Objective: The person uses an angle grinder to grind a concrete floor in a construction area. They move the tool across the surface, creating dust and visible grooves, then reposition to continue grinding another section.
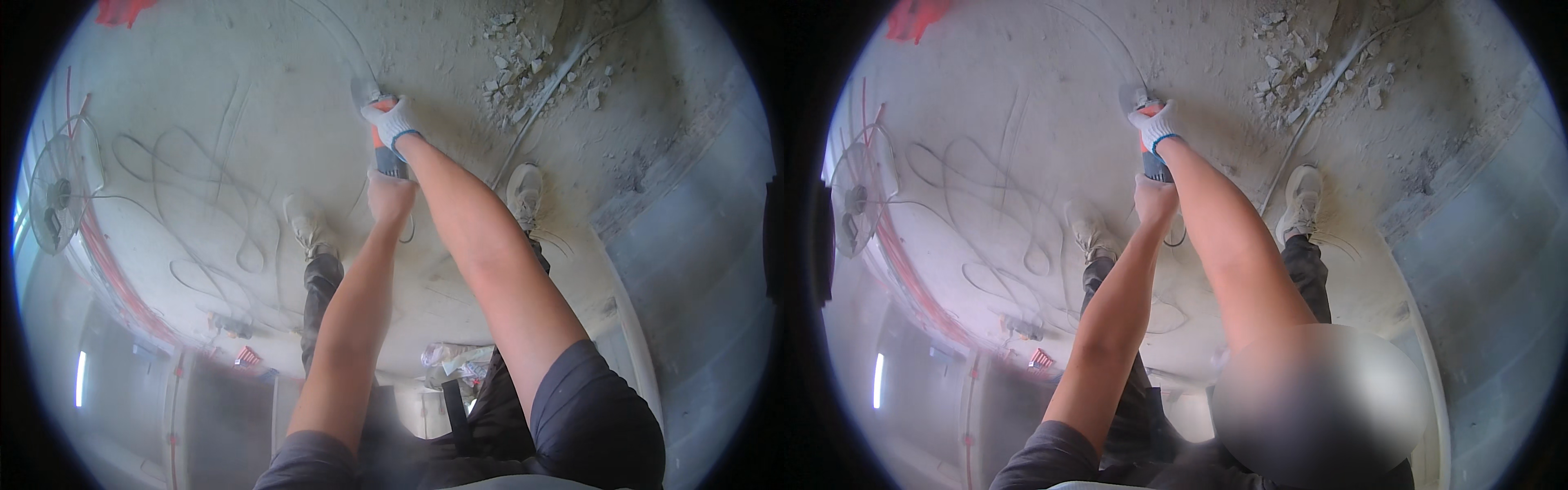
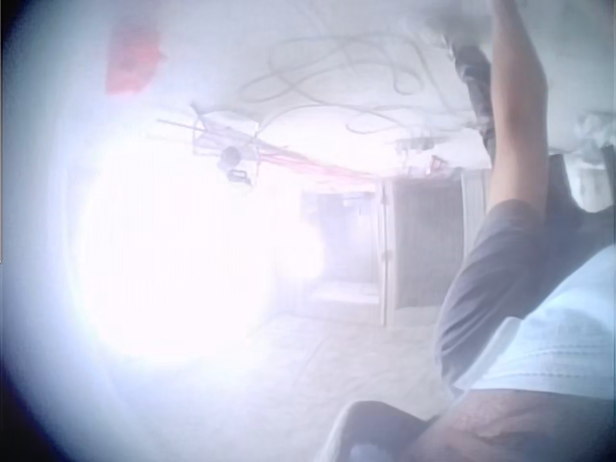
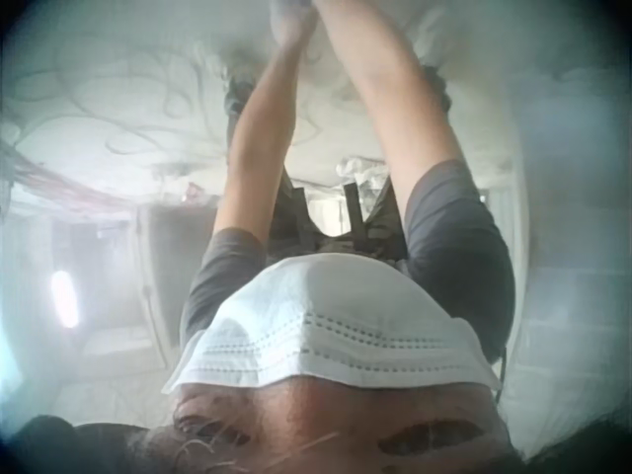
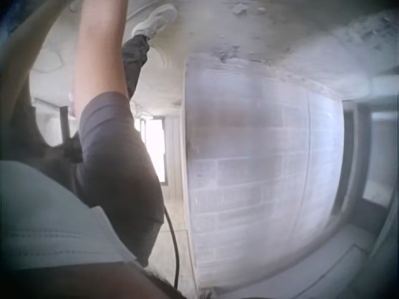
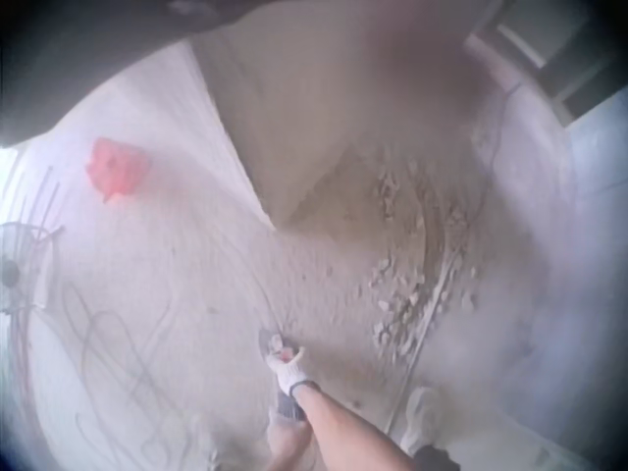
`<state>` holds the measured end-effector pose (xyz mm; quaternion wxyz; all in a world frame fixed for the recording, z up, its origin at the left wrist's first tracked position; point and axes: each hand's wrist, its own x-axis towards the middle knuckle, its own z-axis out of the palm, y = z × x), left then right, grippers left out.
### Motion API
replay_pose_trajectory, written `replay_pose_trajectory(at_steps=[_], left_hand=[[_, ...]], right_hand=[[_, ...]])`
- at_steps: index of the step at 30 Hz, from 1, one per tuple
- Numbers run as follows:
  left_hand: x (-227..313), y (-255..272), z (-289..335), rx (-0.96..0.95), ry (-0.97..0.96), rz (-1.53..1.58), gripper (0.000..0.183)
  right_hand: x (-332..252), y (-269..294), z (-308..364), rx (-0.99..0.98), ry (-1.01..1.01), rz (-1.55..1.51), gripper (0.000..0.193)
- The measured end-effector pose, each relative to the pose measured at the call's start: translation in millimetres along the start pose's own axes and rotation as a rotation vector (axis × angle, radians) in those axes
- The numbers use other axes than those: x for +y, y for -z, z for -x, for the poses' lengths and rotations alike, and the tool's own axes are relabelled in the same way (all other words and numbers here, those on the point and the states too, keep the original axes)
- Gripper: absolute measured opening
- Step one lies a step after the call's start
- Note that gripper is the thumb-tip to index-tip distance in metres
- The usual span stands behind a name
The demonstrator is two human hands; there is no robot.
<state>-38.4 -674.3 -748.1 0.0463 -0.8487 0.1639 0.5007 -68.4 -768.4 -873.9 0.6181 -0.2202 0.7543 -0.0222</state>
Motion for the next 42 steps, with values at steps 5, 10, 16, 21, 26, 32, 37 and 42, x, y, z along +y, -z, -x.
replay_pose_trajectory(at_steps=[5,10,16,21,26,32,37,42], left_hand=[[0,2,1,-0.017,0.052,-0.022,0.067],[3,5,-2,-0.084,0.078,-0.007,0.064],[-8,1,-4,-0.064,0.011,0.058,0.064],[-6,4,3,-0.070,0.024,-0.066,0.062],[-24,1,6,-0.060,0.020,-0.107,0.062],[-26,-3,2,-0.001,0.006,-0.092,0.064],[34,4,4,0.000,0.040,0.043,0.063],[31,9,-5,0.015,0.091,0.031,0.064]], right_hand=[[16,-6,-13,-0.004,0.020,0.058,0.070],[17,-11,-13,0.030,0.020,0.034,0.072],[11,-7,0,-0.003,0.105,-0.184,0.056],[28,-9,-3,-0.016,0.147,-0.361,0.040],[51,-11,5,-0.039,0.084,-0.365,0.025],[32,-5,12,-0.055,0.191,-0.181,0.033],[-6,-3,-26,0.087,0.202,0.022,0.064],[-31,3,-7,-0.028,0.162,0.120,0.077]])
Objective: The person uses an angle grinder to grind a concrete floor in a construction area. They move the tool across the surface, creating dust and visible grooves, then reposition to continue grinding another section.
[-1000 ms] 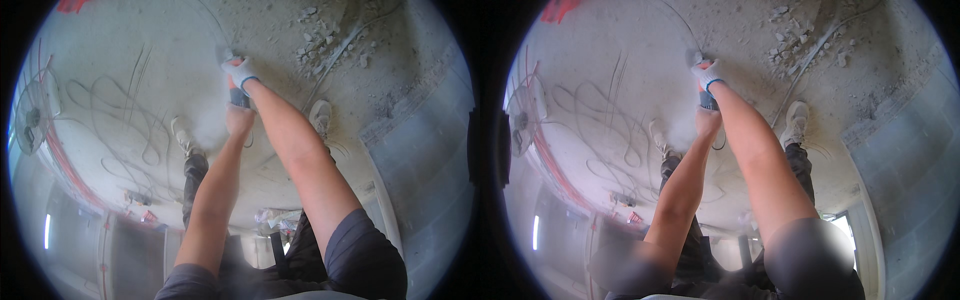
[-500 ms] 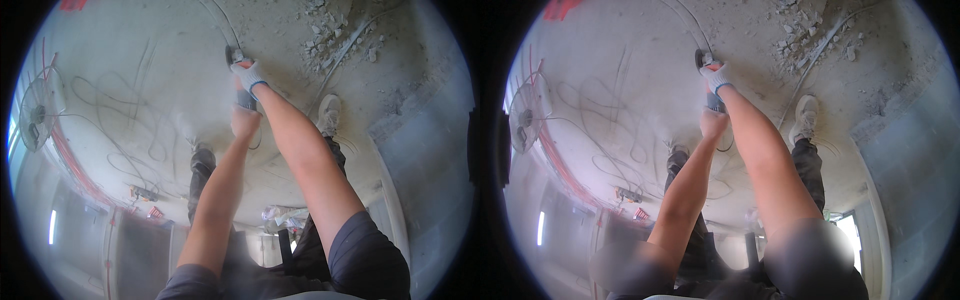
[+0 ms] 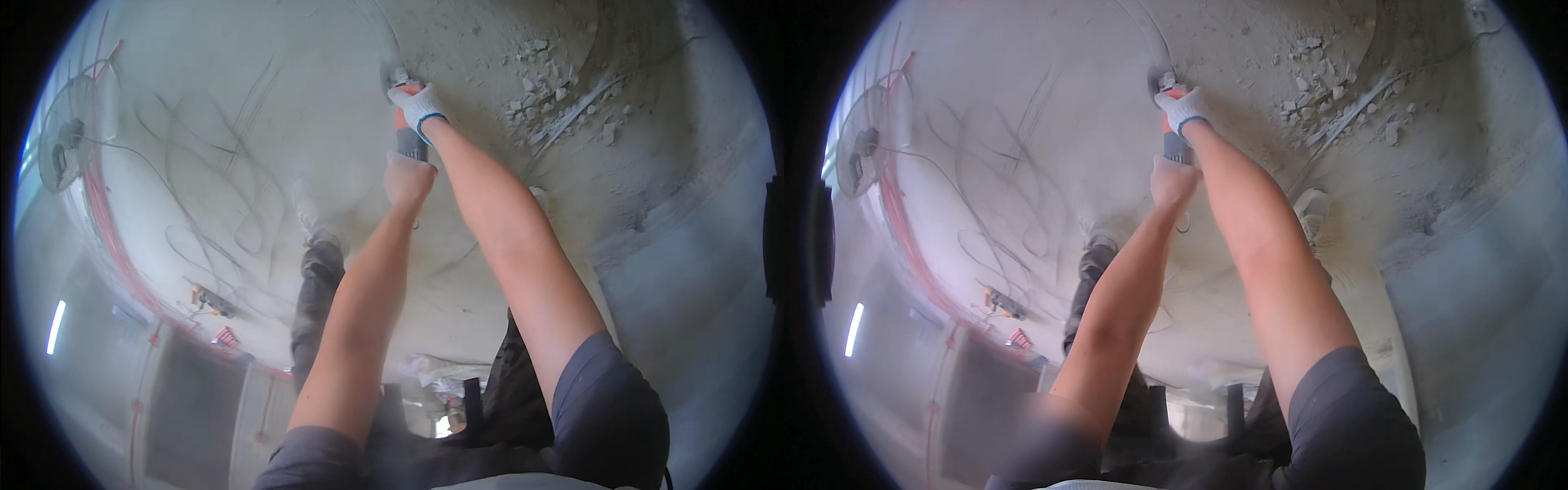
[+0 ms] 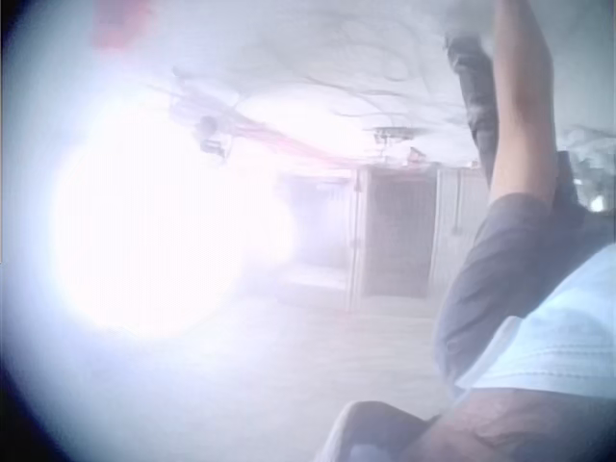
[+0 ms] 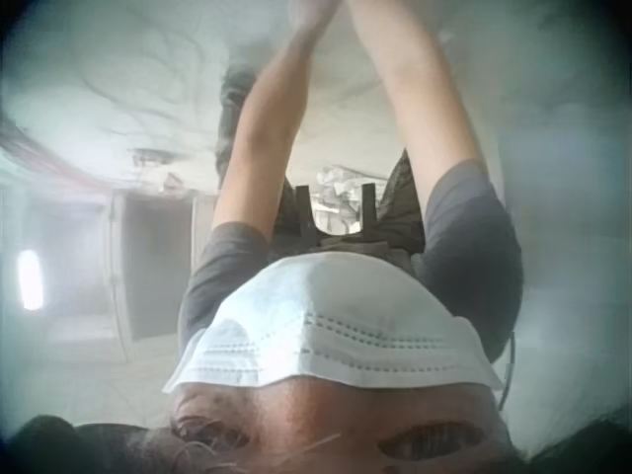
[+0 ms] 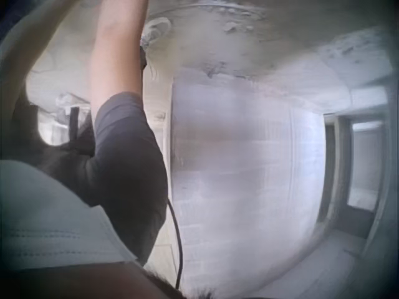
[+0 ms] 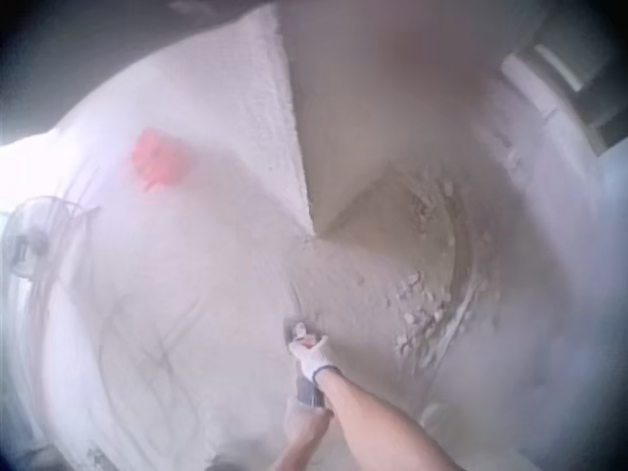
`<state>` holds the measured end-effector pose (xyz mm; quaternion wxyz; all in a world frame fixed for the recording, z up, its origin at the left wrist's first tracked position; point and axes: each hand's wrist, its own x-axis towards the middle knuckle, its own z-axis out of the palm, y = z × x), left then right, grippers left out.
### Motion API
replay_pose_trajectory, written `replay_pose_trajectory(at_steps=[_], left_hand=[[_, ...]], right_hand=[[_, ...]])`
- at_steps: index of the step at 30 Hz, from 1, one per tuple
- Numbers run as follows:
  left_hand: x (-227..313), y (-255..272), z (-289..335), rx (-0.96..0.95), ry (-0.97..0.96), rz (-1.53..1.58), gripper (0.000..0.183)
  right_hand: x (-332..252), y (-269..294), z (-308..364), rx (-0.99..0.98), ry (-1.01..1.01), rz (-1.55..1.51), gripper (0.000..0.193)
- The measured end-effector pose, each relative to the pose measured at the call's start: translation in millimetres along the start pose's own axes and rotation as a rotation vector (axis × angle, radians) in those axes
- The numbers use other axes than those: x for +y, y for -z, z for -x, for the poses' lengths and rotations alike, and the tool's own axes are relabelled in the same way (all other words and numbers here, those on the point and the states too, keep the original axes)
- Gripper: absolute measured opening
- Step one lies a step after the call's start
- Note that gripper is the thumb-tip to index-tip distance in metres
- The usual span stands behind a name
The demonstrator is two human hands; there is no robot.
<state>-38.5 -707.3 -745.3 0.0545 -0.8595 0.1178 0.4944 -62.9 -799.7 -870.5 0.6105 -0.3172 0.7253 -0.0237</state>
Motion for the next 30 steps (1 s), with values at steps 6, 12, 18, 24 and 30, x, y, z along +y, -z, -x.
replay_pose_trajectory(at_steps=[6,12,18,24,30], left_hand=[[20,4,1,-0.036,0.024,0.105,0.060],[33,21,9,-0.097,0.054,0.095,0.049],[39,17,9,-0.038,0.076,0.139,0.053],[52,21,6,-0.020,0.096,0.156,0.055],[61,22,1,-0.043,0.114,0.118,0.060]], right_hand=[[-18,13,6,0.078,0.108,0.079,0.082],[-8,19,-13,0.008,0.046,0.019,0.084],[-15,20,-16,-0.011,0.092,0.006,0.091],[-54,22,0,-0.063,0.052,0.079,0.090],[-73,25,-1,-0.079,-0.019,0.103,0.092]])
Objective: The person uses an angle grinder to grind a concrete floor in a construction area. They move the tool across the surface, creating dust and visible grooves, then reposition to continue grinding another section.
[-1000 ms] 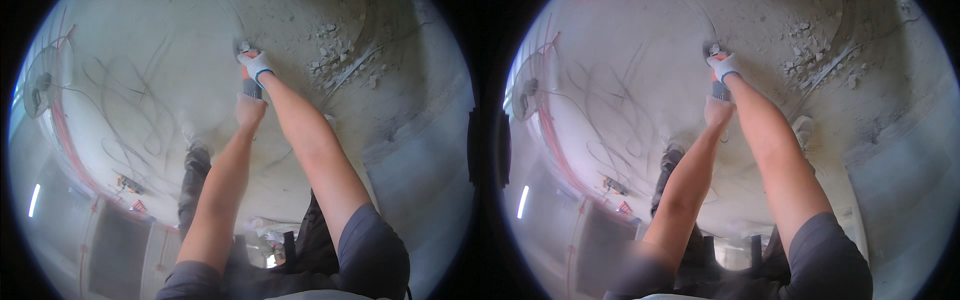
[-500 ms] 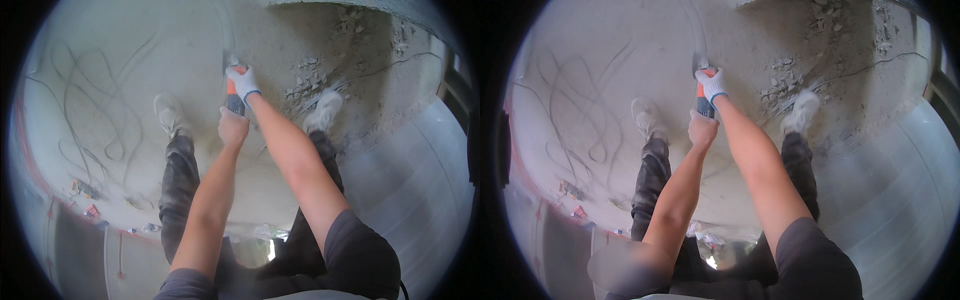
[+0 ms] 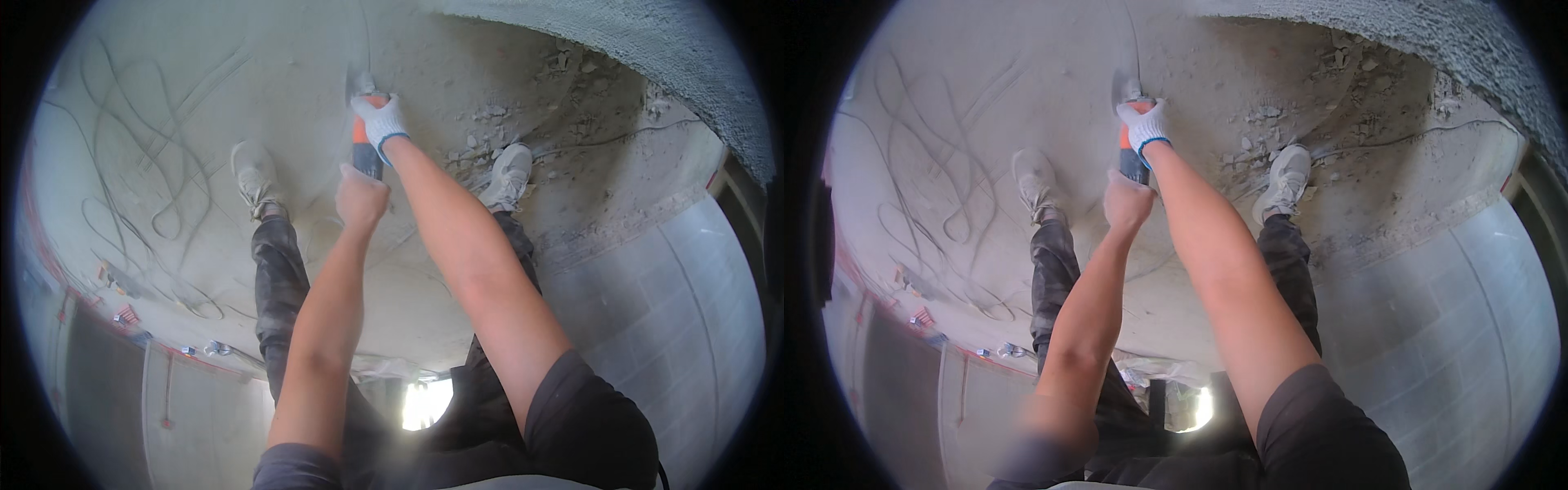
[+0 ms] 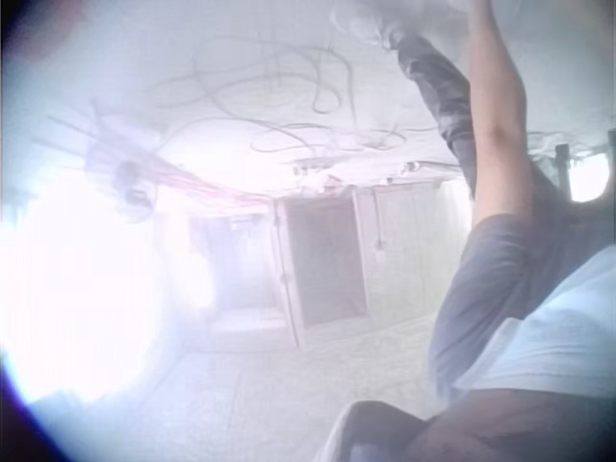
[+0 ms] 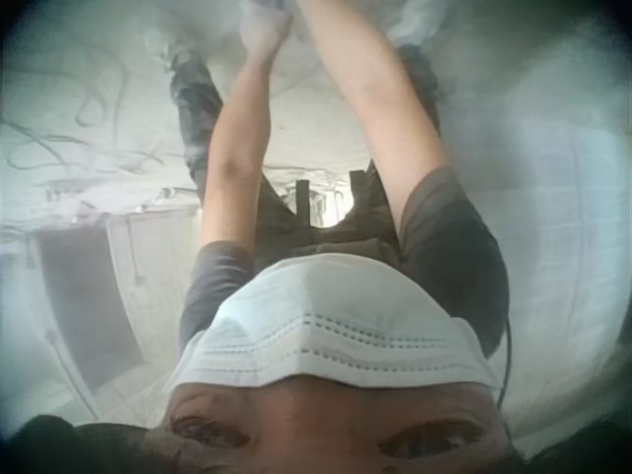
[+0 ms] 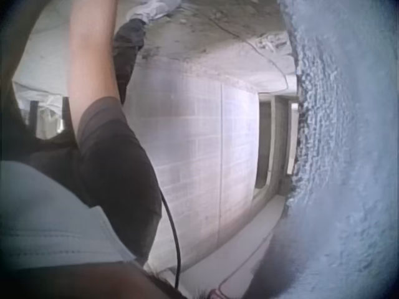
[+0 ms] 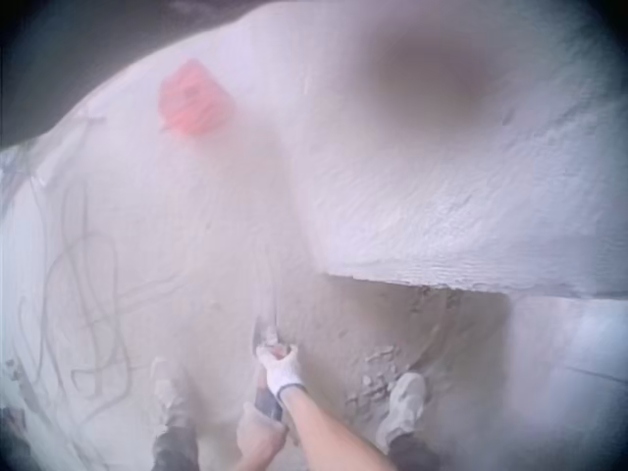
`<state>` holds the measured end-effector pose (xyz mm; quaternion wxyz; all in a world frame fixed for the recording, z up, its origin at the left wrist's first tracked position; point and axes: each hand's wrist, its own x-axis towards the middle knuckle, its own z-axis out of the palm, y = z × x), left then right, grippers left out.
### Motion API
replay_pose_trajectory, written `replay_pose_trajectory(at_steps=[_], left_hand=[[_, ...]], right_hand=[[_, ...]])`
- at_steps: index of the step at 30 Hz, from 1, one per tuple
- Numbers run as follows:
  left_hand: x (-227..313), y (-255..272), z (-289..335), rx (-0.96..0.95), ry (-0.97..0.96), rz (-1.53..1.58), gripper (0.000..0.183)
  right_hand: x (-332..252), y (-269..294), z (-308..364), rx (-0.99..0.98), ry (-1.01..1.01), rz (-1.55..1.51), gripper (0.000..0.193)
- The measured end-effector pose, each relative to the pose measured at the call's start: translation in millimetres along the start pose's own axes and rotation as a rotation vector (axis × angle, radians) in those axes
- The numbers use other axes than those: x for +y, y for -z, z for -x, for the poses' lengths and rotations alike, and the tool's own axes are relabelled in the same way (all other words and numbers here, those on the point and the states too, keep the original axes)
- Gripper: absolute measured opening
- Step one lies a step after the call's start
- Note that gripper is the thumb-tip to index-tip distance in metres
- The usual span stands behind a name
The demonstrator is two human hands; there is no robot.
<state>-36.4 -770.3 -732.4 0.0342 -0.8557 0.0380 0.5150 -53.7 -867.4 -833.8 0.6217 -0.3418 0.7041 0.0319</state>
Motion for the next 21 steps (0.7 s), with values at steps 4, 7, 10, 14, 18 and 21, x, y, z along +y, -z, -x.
replay_pose_trajectory(at_steps=[4,7,10,14,18,21], left_hand=[[7,3,5,-0.030,-0.011,-0.033,0.050],[6,8,4,-0.044,0.004,-0.038,0.047],[2,11,0,-0.053,0.019,-0.044,0.052],[7,13,-2,-0.077,0.028,-0.073,0.057],[13,17,0,-0.083,0.008,-0.069,0.055],[8,17,-4,-0.067,0.001,-0.067,0.055]], right_hand=[[16,2,-22,0.011,-0.055,0.037,0.096],[12,-3,-18,0.011,-0.089,0.010,0.104],[3,-5,-8,-0.024,-0.113,-0.024,0.115],[12,-10,-23,0.031,-0.117,0.023,0.115],[30,-12,-42,-0.009,-0.079,-0.051,0.112],[28,-15,-39,0.024,-0.042,0.009,0.107]])
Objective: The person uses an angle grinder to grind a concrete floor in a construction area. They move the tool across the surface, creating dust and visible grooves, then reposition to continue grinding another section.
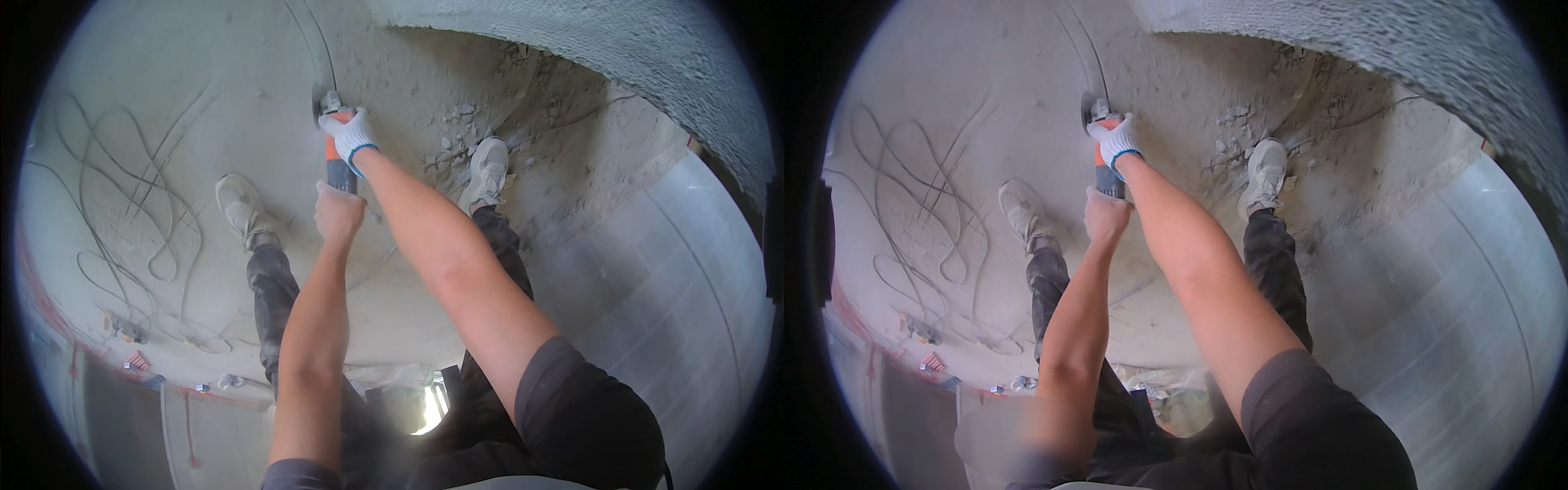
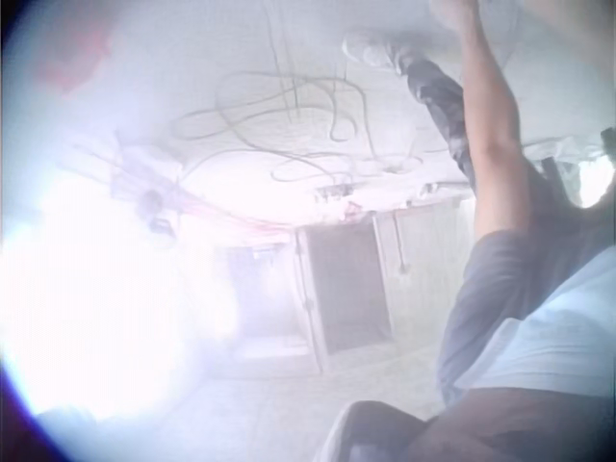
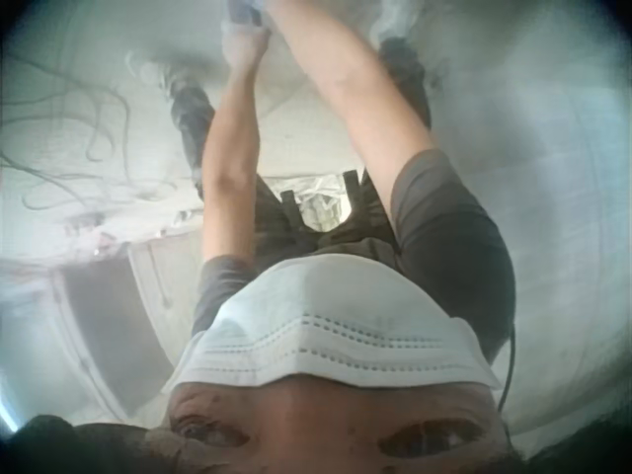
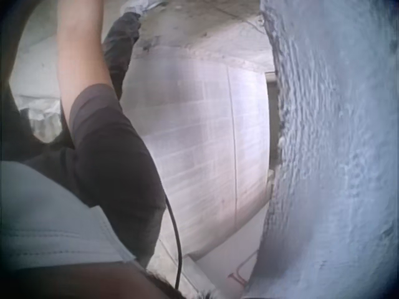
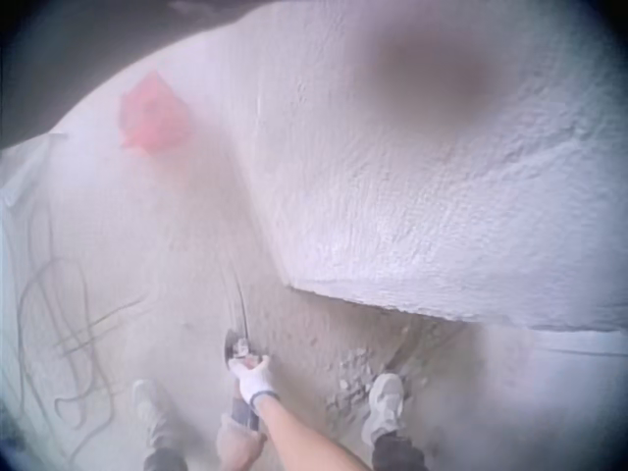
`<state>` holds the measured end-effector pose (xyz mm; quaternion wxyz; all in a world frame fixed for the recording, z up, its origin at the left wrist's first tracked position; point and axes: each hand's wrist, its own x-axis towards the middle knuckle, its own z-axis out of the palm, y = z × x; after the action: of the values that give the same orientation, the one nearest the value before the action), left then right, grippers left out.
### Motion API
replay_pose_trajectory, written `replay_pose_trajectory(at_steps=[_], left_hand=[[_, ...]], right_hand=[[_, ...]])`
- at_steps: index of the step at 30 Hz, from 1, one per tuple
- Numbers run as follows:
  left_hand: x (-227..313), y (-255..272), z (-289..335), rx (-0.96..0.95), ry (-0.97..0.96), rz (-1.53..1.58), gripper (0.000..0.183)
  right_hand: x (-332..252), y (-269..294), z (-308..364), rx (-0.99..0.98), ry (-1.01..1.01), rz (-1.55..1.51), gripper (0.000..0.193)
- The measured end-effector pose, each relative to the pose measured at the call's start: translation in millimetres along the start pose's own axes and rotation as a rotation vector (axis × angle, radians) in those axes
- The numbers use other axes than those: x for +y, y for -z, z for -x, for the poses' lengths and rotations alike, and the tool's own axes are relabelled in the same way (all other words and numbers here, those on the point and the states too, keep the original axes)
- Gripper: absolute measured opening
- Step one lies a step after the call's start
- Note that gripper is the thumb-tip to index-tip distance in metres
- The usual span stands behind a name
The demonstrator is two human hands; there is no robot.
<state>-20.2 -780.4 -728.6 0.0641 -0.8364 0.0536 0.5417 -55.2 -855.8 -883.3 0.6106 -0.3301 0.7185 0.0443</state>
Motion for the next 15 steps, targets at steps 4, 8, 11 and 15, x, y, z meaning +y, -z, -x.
replay_pose_trajectory(at_steps=[4,8,11,15], left_hand=[[6,5,3,-0.012,-0.021,0.006,0.057],[5,10,3,0.002,-0.011,0.009,0.059],[6,10,7,0.063,-0.025,0.045,0.060],[13,10,-2,0.000,-0.030,-0.016,0.058]], right_hand=[[-5,5,-2,0.027,0.022,-0.009,0.101],[-21,3,14,0.012,-0.016,0.010,0.098],[-27,2,18,0.030,-0.026,0.023,0.095],[-26,4,-3,0.055,0.004,0.029,0.091]])
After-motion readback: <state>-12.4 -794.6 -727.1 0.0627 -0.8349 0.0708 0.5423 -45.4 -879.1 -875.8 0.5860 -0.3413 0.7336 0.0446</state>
